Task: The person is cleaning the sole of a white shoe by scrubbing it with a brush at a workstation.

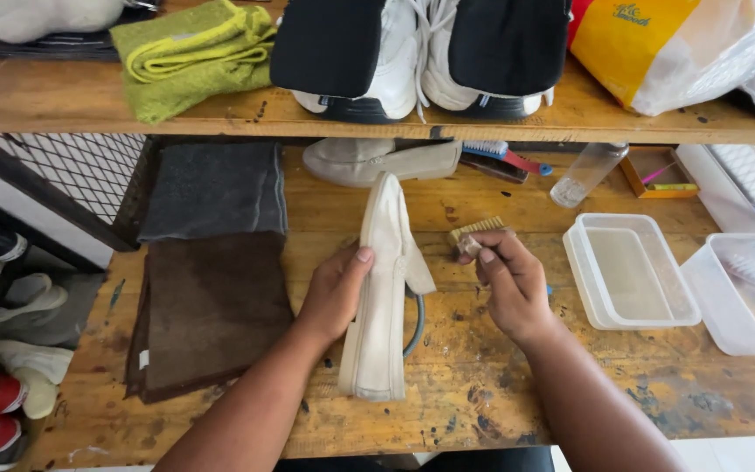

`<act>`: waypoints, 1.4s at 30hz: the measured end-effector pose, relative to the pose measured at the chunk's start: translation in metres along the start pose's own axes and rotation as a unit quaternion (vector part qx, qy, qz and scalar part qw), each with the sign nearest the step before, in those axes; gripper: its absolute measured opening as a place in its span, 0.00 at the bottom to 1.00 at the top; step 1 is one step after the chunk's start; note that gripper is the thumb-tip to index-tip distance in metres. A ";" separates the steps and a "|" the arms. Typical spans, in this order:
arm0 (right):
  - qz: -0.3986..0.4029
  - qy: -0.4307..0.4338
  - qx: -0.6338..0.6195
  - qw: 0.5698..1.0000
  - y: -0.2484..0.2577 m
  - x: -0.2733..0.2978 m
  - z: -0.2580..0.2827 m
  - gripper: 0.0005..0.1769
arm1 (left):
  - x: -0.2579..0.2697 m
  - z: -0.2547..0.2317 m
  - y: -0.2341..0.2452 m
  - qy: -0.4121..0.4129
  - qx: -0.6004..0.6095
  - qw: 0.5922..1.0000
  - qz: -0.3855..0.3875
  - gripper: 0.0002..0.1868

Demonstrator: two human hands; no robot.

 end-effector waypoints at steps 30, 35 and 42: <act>0.092 0.335 0.258 0.902 -0.031 0.014 0.056 0.09 | -0.026 0.009 -0.008 0.058 -0.076 0.993 0.074 0.30; 0.070 0.339 0.254 0.903 -0.027 0.015 0.049 0.10 | -0.017 0.008 -0.017 0.127 -0.023 0.987 0.093 0.35; 0.063 0.278 0.133 0.949 0.002 0.035 -0.007 0.15 | 0.022 -0.056 -0.029 0.263 0.077 0.960 0.058 0.51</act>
Point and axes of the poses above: each hand's wrist, its own x-axis away from the middle knuckle, its own y-axis out of the back of the hand, z = x × y, the point moved 5 cm from there along -x, towards the middle knuckle, and after that the axes turned 1 degree about -y, right-handed, at the moved point
